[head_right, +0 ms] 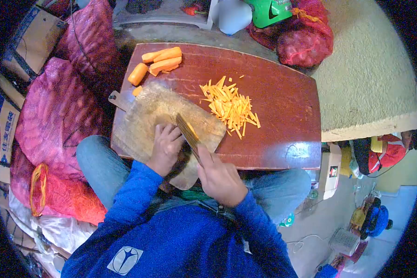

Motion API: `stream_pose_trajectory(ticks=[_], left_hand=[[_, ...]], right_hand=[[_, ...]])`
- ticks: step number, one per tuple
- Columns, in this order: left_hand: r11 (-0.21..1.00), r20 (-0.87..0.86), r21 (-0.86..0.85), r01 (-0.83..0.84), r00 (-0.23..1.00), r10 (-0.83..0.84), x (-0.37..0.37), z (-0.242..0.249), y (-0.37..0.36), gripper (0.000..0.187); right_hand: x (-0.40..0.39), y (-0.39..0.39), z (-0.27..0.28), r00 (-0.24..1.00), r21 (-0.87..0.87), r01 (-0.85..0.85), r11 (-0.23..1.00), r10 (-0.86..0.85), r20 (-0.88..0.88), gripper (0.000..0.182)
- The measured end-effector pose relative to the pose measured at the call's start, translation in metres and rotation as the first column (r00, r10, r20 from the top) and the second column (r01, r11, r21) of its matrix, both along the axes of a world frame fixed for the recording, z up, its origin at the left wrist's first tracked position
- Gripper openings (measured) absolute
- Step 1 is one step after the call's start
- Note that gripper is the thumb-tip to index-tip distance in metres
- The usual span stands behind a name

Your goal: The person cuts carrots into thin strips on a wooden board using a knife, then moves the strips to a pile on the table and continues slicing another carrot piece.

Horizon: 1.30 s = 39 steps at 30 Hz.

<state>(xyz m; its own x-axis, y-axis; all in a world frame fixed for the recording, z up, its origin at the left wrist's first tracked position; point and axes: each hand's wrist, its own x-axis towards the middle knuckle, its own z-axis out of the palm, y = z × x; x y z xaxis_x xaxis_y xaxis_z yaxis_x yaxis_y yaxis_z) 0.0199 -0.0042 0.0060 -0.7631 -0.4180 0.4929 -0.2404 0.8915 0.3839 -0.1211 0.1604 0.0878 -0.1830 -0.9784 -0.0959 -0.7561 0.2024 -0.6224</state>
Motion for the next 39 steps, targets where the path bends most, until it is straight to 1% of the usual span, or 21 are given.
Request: stream_pose_trajectory(ticks=[2, 6, 8, 12, 14, 15, 17, 21, 23, 26, 30, 32, 33, 34, 36, 38, 39], left_hand=[[0.999, -0.039, -0.039, -0.015, 0.999, 0.013, -0.001, -0.003, 0.001, 0.029], [0.999, -0.063, 0.02, -0.045, 0.997, 0.046, -0.001, -0.001, 0.002, 0.027], [0.999, -0.063, 0.032, -0.034, 0.997, 0.036, 0.001, -0.005, 0.002, 0.026], [1.0, -0.059, 0.004, -0.03, 0.998, 0.03, 0.0, -0.007, 0.002, 0.025], [0.999, -0.078, -0.007, -0.05, 0.996, 0.05, -0.002, -0.006, 0.002, 0.024], [0.999, -0.079, -0.009, -0.05, 0.996, 0.049, -0.001, -0.005, 0.004, 0.024], [0.999, -0.102, -0.013, -0.053, 0.993, 0.051, 0.0, -0.003, 0.002, 0.022], [0.998, -0.068, 0.041, -0.056, 0.996, 0.058, 0.001, -0.004, 0.004, 0.02], [0.999, -0.062, 0.017, -0.044, 0.997, 0.045, 0.0, -0.006, 0.002, 0.017], [0.998, -0.112, 0.034, -0.053, 0.992, 0.056, -0.003, -0.008, 0.004, 0.013], [0.998, -0.097, 0.031, -0.062, 0.993, 0.064, -0.002, -0.007, 0.002, 0.013], [0.997, -0.057, 0.047, -0.061, 0.996, 0.064, 0.0, -0.006, 0.005, 0.016], [0.996, -0.055, 0.056, -0.069, 0.996, 0.072, 0.001, -0.008, 0.006, 0.016], [0.997, -0.066, 0.031, -0.069, 0.995, 0.071, 0.001, -0.009, 0.004, 0.016], [0.998, -0.078, 0.0, -0.055, 0.995, 0.055, 0.0, -0.009, 0.003, 0.016], [0.998, -0.105, 0.003, -0.07, 0.992, 0.07, -0.001, -0.005, 0.003, 0.016], [0.998, -0.108, -0.003, -0.069, 0.992, 0.069, -0.001, -0.004, 0.004, 0.016]], right_hand=[[-0.003, -0.017, -0.005, 0.999, -0.087, -0.034, 0.996, 0.033, -0.015, 0.053], [-0.003, -0.005, 0.012, 0.997, -0.081, -0.064, 0.995, 0.061, -0.037, 0.053], [0.002, 0.011, 0.022, 0.999, -0.028, -0.013, 1.0, 0.015, 0.044, 0.053], [0.004, 0.0, 0.013, 1.0, 0.032, -0.01, 0.999, 0.01, 0.012, 0.055], [0.001, -0.021, 0.005, 0.999, -0.014, -0.018, 1.0, 0.018, -0.029, 0.055], [0.001, -0.021, 0.006, 0.999, -0.016, -0.018, 1.0, 0.018, -0.03, 0.055], [-0.005, -0.024, 0.007, 0.999, -0.084, -0.042, 0.996, 0.042, 0.003, 0.054], [0.003, 0.003, 0.02, 0.999, -0.044, -0.017, 0.999, 0.018, 0.026, 0.051], [0.005, 0.004, 0.017, 0.999, -0.04, 0.021, 0.999, -0.019, 0.051, 0.051], [0.006, -0.027, 0.01, 0.998, -0.022, 0.037, 0.999, -0.035, 0.059, 0.049], [-0.002, -0.027, 0.012, 1.0, -0.095, 0.009, 0.995, -0.006, 0.028, 0.048], [-0.001, -0.007, 0.027, 0.998, 0.04, -0.034, 0.999, 0.032, 0.048, 0.053], [0.001, -0.004, 0.026, 0.998, 0.05, -0.042, 0.998, 0.039, 0.049, 0.053], [0.003, -0.001, 0.026, 0.999, 0.048, -0.03, 0.998, 0.028, 0.045, 0.052], [0.006, -0.004, 0.017, 0.999, 0.041, -0.005, 0.999, 0.003, 0.04, 0.051], [0.002, -0.021, -0.003, 1.0, -0.089, -0.028, 0.996, 0.028, 0.002, 0.051], [0.0, -0.026, -0.002, 1.0, -0.095, -0.028, 0.995, 0.028, 0.0, 0.051]])
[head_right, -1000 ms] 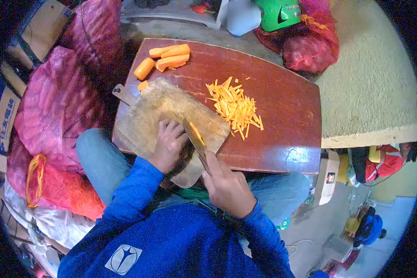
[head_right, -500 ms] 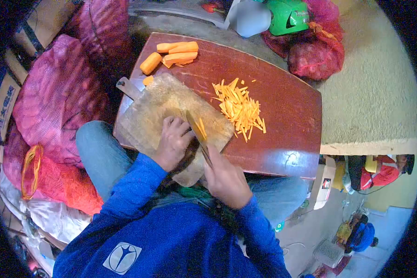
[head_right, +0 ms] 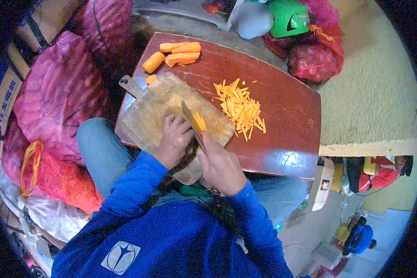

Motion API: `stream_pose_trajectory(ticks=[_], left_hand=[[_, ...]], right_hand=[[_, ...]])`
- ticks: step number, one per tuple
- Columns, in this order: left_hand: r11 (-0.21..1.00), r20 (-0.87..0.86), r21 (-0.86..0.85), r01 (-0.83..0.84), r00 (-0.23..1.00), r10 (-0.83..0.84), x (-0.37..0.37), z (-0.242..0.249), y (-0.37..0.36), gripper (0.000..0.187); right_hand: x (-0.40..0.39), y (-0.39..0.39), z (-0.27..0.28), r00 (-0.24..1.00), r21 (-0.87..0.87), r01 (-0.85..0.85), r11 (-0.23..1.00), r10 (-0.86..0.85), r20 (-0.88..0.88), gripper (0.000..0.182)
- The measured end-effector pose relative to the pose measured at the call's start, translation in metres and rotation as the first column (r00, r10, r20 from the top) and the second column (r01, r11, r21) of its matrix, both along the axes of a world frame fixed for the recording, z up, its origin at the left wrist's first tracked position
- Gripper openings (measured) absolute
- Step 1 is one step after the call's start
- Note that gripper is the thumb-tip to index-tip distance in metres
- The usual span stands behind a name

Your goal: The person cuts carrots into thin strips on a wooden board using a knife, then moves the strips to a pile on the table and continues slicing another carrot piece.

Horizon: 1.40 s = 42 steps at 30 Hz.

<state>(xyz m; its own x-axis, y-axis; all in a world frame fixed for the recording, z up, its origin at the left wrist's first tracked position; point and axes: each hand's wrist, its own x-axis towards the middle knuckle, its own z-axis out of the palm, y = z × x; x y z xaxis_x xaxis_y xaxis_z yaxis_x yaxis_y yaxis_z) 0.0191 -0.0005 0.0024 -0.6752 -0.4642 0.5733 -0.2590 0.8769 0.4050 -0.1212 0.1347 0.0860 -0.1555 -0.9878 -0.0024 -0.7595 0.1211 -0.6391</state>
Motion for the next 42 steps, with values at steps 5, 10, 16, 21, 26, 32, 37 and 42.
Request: stream_pose_trajectory(ticks=[5, 10, 16, 21, 26, 32, 37, 42], left_hand=[[0.997, 0.051, 0.073, -0.009, 0.999, 0.006, 0.002, 0.0, 0.002, 0.016], [0.997, 0.042, 0.073, 0.003, 0.999, -0.006, 0.001, -0.001, 0.0, 0.015], [0.997, 0.008, 0.079, -0.003, 1.0, 0.002, 0.001, -0.001, -0.002, 0.014], [0.995, 0.014, 0.095, 0.012, 1.0, -0.013, 0.002, -0.002, -0.002, 0.013], [0.996, -0.019, 0.09, -0.009, 1.0, 0.011, 0.0, -0.005, -0.001, 0.013], [0.994, -0.007, 0.11, 0.004, 1.0, -0.003, 0.003, 0.001, -0.001, 0.012], [0.997, -0.012, 0.081, -0.009, 1.0, 0.01, 0.0, -0.003, 0.002, 0.011], [0.996, -0.01, 0.088, -0.028, 1.0, 0.029, 0.002, -0.003, 0.001, 0.009]], right_hand=[[-0.002, 0.013, 0.019, 0.999, 0.087, -0.021, 0.996, 0.018, 0.038, 0.052], [0.009, 0.011, 0.012, 1.0, 0.072, 0.015, 0.997, -0.016, 0.01, 0.049], [-0.001, 0.003, 0.01, 0.999, -0.021, 0.0, 1.0, 0.0, 0.035, 0.047], [0.006, 0.021, 0.014, 1.0, 0.037, -0.002, 0.999, 0.001, 0.03, 0.047], [0.003, -0.006, 0.002, 0.999, -0.003, 0.02, 1.0, -0.02, 0.037, 0.047], [0.003, 0.02, 0.002, 0.998, 0.001, 0.036, 0.999, -0.036, 0.043, 0.047], [0.001, 0.004, 0.002, 0.998, -0.039, 0.028, 0.999, -0.026, 0.065, 0.048], [0.007, 0.014, 0.008, 0.997, -0.041, 0.046, 0.998, -0.043, 0.062, 0.046]])
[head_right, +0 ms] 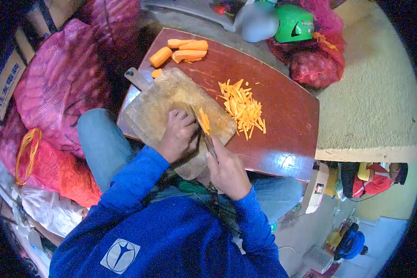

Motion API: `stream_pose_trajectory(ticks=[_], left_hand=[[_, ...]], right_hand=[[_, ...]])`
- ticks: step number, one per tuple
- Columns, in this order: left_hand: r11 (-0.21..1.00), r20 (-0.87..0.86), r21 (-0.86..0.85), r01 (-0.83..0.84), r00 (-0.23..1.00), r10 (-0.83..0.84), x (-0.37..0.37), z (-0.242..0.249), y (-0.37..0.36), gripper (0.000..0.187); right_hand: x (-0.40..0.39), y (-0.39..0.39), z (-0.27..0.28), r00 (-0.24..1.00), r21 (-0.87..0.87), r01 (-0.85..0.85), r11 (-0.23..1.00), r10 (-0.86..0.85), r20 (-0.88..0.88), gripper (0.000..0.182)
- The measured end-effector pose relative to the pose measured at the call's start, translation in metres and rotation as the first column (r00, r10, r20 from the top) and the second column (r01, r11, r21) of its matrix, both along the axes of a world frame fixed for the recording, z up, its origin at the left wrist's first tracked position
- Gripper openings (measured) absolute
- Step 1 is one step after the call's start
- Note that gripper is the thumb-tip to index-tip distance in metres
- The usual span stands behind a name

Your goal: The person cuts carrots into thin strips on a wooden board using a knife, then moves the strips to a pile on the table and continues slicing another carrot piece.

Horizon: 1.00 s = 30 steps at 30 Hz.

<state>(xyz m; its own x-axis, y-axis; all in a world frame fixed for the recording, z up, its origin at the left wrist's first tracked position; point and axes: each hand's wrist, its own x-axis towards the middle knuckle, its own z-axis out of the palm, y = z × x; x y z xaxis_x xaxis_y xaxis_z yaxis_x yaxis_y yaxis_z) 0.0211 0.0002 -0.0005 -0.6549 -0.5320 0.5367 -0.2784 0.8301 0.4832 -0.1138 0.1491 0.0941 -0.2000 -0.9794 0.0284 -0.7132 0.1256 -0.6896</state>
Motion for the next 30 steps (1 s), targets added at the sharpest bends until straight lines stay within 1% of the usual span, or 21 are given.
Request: stream_pose_trajectory(ticks=[3, 4, 6, 7, 9, 10, 12, 14, 15, 16, 17, 18, 20, 21, 22, 24, 25, 27, 28, 29, 30], left_hand=[[0.999, -0.015, 0.032, 0.016, 1.0, -0.016, -0.002, -0.001, 0.0, 0.009], [0.999, -0.025, 0.03, 0.017, 1.0, -0.017, -0.003, -0.005, 0.0, 0.009], [1.0, -0.04, 0.013, 0.011, 0.999, -0.011, -0.004, -0.005, -0.004, 0.009], [0.999, -0.048, 0.026, 0.018, 0.999, -0.017, -0.003, -0.006, -0.004, 0.01], [0.998, -0.052, 0.053, 0.016, 0.999, -0.014, 0.002, -0.006, -0.003, 0.01], [0.999, -0.052, 0.042, -0.001, 0.999, 0.003, 0.003, -0.006, -0.005, 0.013], [1.0, -0.058, 0.025, -0.016, 0.998, 0.017, 0.003, 0.003, -0.016, 0.016], [0.982, -0.063, -0.076, -0.175, 0.983, 0.17, 0.012, 0.019, -0.037, 0.025], [0.98, -0.062, -0.082, -0.181, 0.982, 0.176, 0.018, 0.023, -0.05, 0.025], [0.952, -0.064, -0.096, -0.29, 0.957, 0.284, 0.024, 0.026, -0.064, 0.026], [0.913, -0.068, -0.11, -0.394, 0.919, 0.388, 0.03, 0.028, -0.076, 0.027], [0.91, -0.068, -0.116, -0.397, 0.918, 0.392, 0.035, 0.027, -0.087, 0.027], [0.833, -0.034, -0.095, -0.545, 0.838, 0.544, 0.041, 0.02, -0.106, 0.029], [0.821, 0.068, -0.068, -0.566, 0.819, 0.57, 0.043, 0.017, -0.113, 0.03], [0.821, 0.065, -0.074, -0.566, 0.819, 0.57, 0.042, 0.014, -0.118, 0.03], [0.812, 0.058, -0.072, -0.579, 0.81, 0.583, 0.037, 0.006, -0.129, 0.023], [0.81, 0.052, -0.077, -0.581, 0.809, 0.586, 0.036, 0.002, -0.136, 0.023], [0.802, 0.181, -0.095, -0.59, 0.782, 0.597, 0.036, 0.0, -0.149, 0.022], [0.801, 0.176, -0.102, -0.59, 0.782, 0.599, 0.034, 0.002, -0.155, 0.022], [0.796, 0.281, -0.062, -0.602, 0.755, 0.593, 0.032, 0.005, -0.162, 0.023], [0.787, 0.384, -0.025, -0.616, 0.721, 0.577, 0.031, 0.006, -0.167, 0.024]], right_hand=[[-0.001, -0.013, -0.002, 0.999, 0.073, 0.01, 0.997, -0.013, 0.042, 0.044], [-0.002, -0.013, -0.002, 0.999, 0.064, 0.017, 0.998, -0.019, 0.04, 0.044], [-0.007, -0.017, -0.002, 1.0, -0.018, 0.002, 1.0, -0.002, 0.001, 0.043], [-0.01, -0.017, -0.002, 1.0, -0.021, -0.007, 1.0, 0.007, -0.001, 0.043], [-0.013, -0.01, -0.002, 0.994, -0.146, 0.107, 0.983, -0.112, -0.022, 0.042], [-0.013, -0.006, 0.002, 0.994, -0.137, 0.105, 0.985, -0.109, -0.022, 0.042], [-0.013, -0.002, 0.013, 0.979, 0.022, 0.172, 0.985, -0.173, 0.109, 0.043], [-0.011, 0.007, 0.008, 0.976, 0.019, 0.155, 0.988, -0.156, 0.15, 0.043], [-0.01, 0.012, 0.006, 0.97, 0.073, 0.121, 0.99, -0.133, 0.202, 0.043], [-0.011, 0.014, 0.005, 0.96, 0.125, 0.083, 0.989, -0.113, 0.255, 0.043], [-0.013, 0.015, 0.003, 0.962, 0.142, 0.054, 0.988, -0.09, 0.257, 0.045], [-0.017, 0.016, 0.001, 0.962, 0.136, 0.05, 0.989, -0.084, 0.26, 0.045], [-0.028, 0.016, -0.006, 0.963, 0.082, 0.139, 0.987, -0.154, 0.22, 0.045], [-0.032, 0.011, -0.012, 0.977, -0.013, 0.182, 0.983, -0.179, 0.118, 0.044], [-0.04, 0.01, -0.011, 0.976, -0.019, 0.183, 0.983, -0.179, 0.121, 0.044], [-0.051, 0.007, -0.004, 0.966, -0.022, 0.241, 0.97, -0.238, 0.096, 0.043], [-0.051, 0.007, 0.002, 0.962, -0.024, 0.246, 0.969, -0.241, 0.131, 0.044], [-0.047, 0.011, 0.001, 0.963, -0.056, 0.226, 0.973, -0.214, 0.164, 0.044], [-0.044, 0.014, -0.002, 0.961, -0.08, 0.211, 0.974, -0.192, 0.198, 0.045], [-0.042, 0.019, -0.008, 0.949, -0.016, 0.23, 0.973, -0.221, 0.225, 0.046], [-0.039, 0.022, -0.009, 0.948, -0.024, 0.233, 0.972, -0.222, 0.229, 0.046]])
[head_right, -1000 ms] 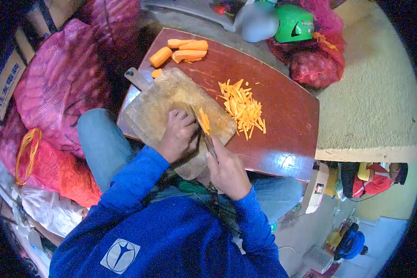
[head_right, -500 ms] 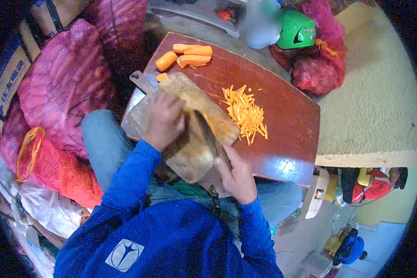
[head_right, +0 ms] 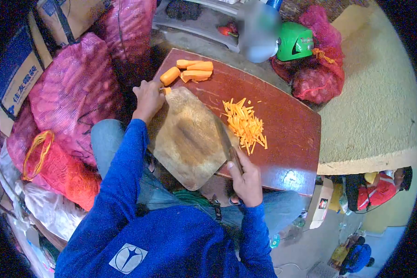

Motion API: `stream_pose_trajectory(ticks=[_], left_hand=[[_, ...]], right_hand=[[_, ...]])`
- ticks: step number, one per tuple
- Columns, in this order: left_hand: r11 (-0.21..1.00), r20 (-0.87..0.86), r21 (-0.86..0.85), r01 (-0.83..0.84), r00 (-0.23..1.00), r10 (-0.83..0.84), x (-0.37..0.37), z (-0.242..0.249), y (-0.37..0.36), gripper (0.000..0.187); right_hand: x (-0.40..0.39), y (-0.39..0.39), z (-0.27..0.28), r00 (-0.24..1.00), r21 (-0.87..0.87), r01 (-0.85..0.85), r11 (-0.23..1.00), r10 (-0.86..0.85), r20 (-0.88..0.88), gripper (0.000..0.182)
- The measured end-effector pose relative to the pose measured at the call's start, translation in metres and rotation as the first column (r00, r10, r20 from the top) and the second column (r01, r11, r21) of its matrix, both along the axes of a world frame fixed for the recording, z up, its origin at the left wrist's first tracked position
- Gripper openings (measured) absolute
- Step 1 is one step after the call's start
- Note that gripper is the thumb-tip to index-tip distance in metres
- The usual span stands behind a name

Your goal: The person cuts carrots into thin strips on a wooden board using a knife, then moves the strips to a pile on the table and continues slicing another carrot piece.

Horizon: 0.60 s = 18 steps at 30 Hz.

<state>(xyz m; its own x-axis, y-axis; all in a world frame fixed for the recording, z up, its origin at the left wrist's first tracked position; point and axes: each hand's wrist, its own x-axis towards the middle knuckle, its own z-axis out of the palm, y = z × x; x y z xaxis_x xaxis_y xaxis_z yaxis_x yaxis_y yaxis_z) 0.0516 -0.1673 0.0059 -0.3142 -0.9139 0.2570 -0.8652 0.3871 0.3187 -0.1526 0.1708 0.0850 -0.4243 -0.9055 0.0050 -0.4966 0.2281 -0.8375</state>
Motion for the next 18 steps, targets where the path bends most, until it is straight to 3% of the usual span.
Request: stream_pose_trajectory(ticks=[2, 4, 6, 10, 13, 14, 16, 18], left_hand=[[0.998, 0.005, -0.059, 0.016, 1.0, -0.015, -0.004, -0.004, -0.006, 0.019], [0.993, 0.012, -0.113, 0.034, 0.999, -0.033, -0.006, -0.01, -0.014, 0.015], [0.996, -0.11, 0.079, 0.05, 0.993, -0.042, -0.006, -0.011, -0.021, 0.01], [0.998, -0.197, 0.019, 0.053, 0.979, -0.048, -0.002, -0.003, -0.009, 0.009], [0.947, -0.252, -0.307, 0.098, 0.951, -0.18, -0.002, 0.014, 0.018, 0.01], [0.947, -0.248, -0.302, 0.106, 0.951, -0.185, -0.005, 0.02, 0.036, 0.01], [0.835, -0.161, -0.451, 0.316, 0.891, -0.424, -0.015, 0.03, 0.078, 0.015], [0.765, -0.146, -0.344, 0.545, 0.774, -0.617, -0.023, 0.039, 0.126, 0.018]], right_hand=[[0.009, 0.003, -0.003, 0.99, 0.063, 0.017, 0.998, -0.025, 0.136, 0.046], [0.018, 0.004, 0.001, 0.989, 0.037, 0.015, 0.999, -0.02, 0.148, 0.046], [0.022, 0.007, 0.002, 0.98, 0.07, 0.019, 0.997, -0.032, 0.198, 0.046], [0.02, 0.011, -0.006, 0.99, -0.003, -0.021, 1.0, 0.022, 0.142, 0.046], [0.016, 0.012, -0.006, 0.991, 0.04, 0.005, 0.999, -0.01, 0.132, 0.045], [0.017, 0.012, -0.005, 0.991, 0.045, 0.012, 0.999, -0.018, 0.136, 0.045], [0.017, 0.009, 0.001, 0.991, 0.012, 0.012, 1.0, -0.014, 0.132, 0.045], [0.017, 0.007, 0.002, 0.994, 0.014, 0.009, 1.0, -0.01, 0.105, 0.044]])
